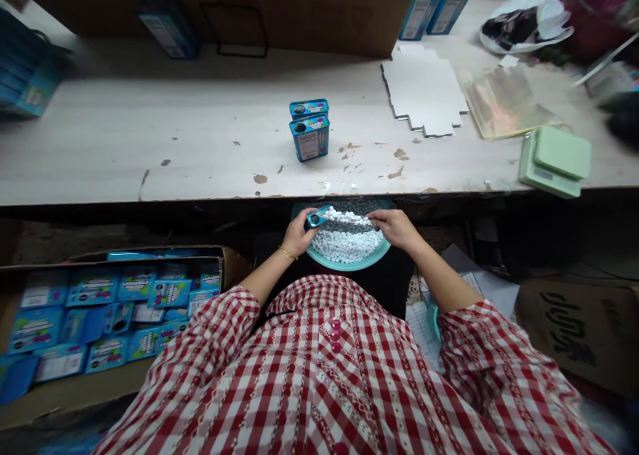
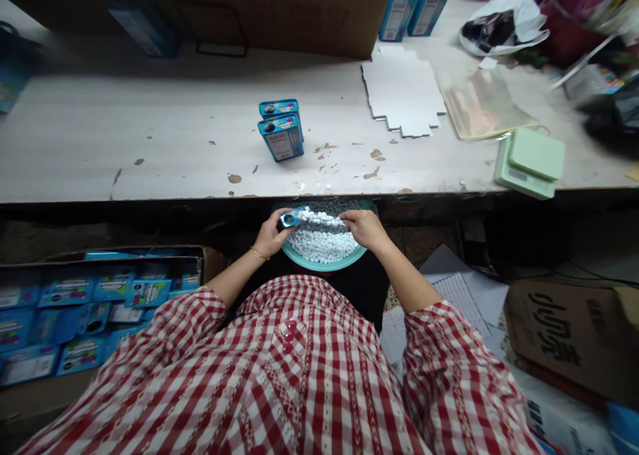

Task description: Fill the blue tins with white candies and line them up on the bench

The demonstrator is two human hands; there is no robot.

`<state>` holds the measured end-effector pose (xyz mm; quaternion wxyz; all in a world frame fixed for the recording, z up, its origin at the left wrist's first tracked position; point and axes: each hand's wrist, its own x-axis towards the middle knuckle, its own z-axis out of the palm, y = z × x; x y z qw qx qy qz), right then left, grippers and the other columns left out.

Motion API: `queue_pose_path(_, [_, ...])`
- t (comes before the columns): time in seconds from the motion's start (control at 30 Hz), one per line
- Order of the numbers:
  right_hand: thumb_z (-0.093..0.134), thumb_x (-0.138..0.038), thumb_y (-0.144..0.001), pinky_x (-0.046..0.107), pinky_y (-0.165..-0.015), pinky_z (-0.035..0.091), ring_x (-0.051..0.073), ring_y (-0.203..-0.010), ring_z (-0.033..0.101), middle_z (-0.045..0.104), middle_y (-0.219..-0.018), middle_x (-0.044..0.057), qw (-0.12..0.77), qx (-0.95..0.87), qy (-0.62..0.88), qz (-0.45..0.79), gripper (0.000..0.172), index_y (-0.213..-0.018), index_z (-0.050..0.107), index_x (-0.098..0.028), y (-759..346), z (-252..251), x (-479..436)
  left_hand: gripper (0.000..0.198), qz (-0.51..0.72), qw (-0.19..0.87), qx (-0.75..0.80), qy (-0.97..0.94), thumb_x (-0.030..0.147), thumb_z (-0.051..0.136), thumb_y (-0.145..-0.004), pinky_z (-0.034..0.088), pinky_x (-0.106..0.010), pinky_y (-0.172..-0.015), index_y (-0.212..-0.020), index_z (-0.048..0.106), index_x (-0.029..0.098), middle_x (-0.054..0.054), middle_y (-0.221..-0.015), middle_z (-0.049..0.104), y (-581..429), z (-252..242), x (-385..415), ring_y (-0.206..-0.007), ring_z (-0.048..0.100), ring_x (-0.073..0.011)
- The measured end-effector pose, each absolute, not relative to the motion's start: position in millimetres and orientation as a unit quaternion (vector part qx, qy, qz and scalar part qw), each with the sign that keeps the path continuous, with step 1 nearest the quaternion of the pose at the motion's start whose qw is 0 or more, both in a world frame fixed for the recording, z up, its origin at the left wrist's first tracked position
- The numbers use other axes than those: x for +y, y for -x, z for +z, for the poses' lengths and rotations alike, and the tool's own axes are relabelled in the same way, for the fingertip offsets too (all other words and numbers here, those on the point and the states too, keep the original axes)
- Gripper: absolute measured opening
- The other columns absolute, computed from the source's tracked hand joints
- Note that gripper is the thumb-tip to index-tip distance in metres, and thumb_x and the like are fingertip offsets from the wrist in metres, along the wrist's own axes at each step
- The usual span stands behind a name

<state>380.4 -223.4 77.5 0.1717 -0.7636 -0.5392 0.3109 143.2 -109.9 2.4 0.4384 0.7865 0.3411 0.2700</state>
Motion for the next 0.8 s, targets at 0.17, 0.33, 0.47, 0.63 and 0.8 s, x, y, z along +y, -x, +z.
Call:
queue_pose_path(0.17, [0.044, -0.021, -0.081, 0.030, -0.075, 0.044, 0.022, -0.090, 0.063, 0.069, -0.097, 0.008, -0.059, -0.598, 0.772, 0.207, 0.031, -0.097, 0.070, -0.024, -352, 133, -205, 0.043, 0.232, 0.394, 0.322, -0.829, 0.017, 0.053, -0.073, 0.044, -0.037, -0.094, -0.116, 0.051, 0.015, -0.011, -0.115, 0.060, -157, -1, -117, -0.106, 0.057, -0.0241])
queue_pose_path(0.33, [0.039, -0.014, -0.082, 0.031, -0.072, 0.042, 0.025, -0.086, 0.064, 0.068, -0.090, 0.016, -0.156, -0.657, 0.723, 0.143, 0.031, -0.092, 0.069, -0.014, -319, 161, -189, 0.043, 0.223, 0.375, 0.311, -0.844, 0.016, 0.052, -0.073, 0.044, -0.040, -0.094, -0.116, 0.051, 0.014, -0.012, -0.115, 0.061, -162, -6, -119, -0.106, 0.057, -0.0253])
queue_pose_path(0.47, [0.035, -0.012, -0.086, 0.033, -0.074, 0.039, 0.024, -0.085, 0.064, 0.068, -0.083, 0.017, -0.151, -0.700, 0.688, 0.112, 0.030, -0.088, 0.065, -0.011, -320, 170, -197, 0.042, 0.229, 0.382, 0.305, -0.842, 0.015, 0.052, -0.074, 0.043, -0.039, -0.095, -0.116, 0.050, 0.015, -0.011, -0.116, 0.060, -160, -8, -119, -0.107, 0.057, -0.0239])
queue_pose_path(0.63, [0.035, -0.012, -0.086, 0.029, -0.068, 0.038, 0.022, -0.082, 0.064, 0.068, -0.084, 0.013, -0.162, -0.645, 0.741, 0.094, 0.028, -0.095, 0.061, -0.014, -364, 129, -227, 0.042, 0.257, 0.420, 0.306, -0.815, 0.018, 0.057, -0.075, 0.046, -0.035, -0.093, -0.116, 0.050, 0.016, -0.010, -0.116, 0.060, -148, -6, -115, -0.105, 0.058, -0.0213])
queue_pose_path(0.8, [0.038, -0.008, -0.085, 0.025, -0.074, 0.040, 0.018, -0.088, 0.063, 0.067, -0.098, 0.014, -0.136, -0.598, 0.761, 0.211, 0.029, -0.103, 0.062, -0.011, -356, 28, -222, 0.038, 0.300, 0.438, 0.337, -0.778, 0.025, 0.061, -0.076, 0.047, -0.033, -0.090, -0.113, 0.052, 0.017, -0.008, -0.112, 0.062, -131, -5, -112, -0.101, 0.060, -0.0192])
